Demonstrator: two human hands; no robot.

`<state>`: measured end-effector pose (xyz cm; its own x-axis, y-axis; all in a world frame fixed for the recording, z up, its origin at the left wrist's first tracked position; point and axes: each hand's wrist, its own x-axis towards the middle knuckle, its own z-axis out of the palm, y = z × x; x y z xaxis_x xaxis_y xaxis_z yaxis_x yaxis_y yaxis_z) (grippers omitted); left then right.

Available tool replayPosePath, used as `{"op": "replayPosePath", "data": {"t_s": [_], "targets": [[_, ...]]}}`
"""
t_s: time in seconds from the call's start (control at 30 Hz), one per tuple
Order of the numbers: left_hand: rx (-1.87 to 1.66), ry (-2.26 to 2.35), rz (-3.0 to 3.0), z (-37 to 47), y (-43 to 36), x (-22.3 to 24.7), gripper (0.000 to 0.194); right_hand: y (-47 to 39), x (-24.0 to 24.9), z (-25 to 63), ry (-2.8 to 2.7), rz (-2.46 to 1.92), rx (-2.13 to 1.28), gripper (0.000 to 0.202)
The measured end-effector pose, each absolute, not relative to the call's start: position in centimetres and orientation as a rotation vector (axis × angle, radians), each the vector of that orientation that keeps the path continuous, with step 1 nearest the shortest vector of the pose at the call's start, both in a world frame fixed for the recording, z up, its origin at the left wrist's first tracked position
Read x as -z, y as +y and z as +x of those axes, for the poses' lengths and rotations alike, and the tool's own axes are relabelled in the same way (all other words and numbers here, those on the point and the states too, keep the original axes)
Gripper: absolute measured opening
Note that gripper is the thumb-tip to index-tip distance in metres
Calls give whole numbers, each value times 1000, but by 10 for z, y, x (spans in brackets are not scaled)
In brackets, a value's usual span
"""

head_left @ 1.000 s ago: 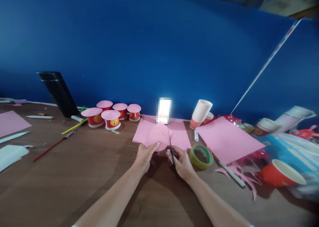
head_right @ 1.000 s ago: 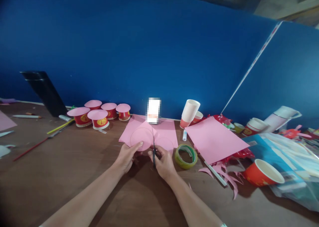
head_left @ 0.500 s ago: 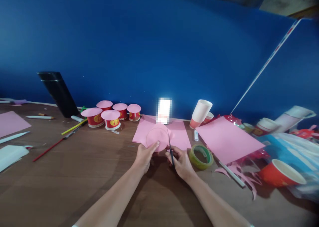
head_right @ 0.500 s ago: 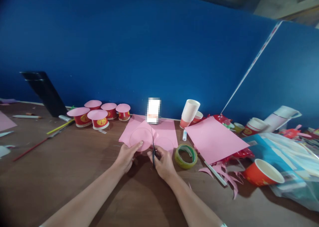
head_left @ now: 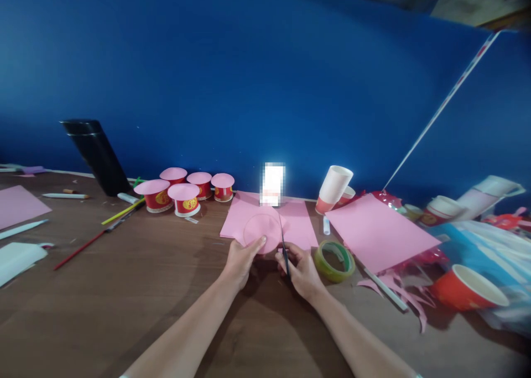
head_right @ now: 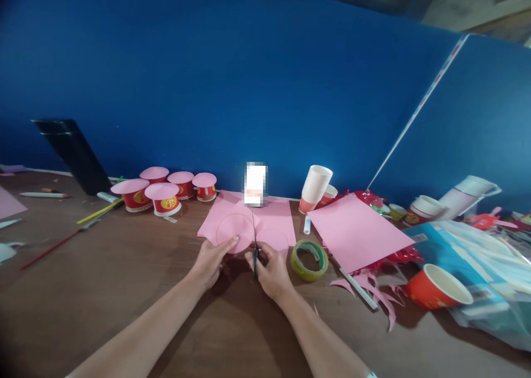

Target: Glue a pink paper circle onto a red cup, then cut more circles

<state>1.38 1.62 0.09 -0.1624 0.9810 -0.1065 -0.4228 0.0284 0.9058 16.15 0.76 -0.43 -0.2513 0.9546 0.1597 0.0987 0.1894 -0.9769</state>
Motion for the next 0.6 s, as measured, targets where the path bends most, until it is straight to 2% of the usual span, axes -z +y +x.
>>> {"op": "replayPosePath", "data": {"t_s": [0.6], "targets": [[-1489,1004,746,14,17,-2,41,9,5,162,-1562,-1036,-1157,32]]}}
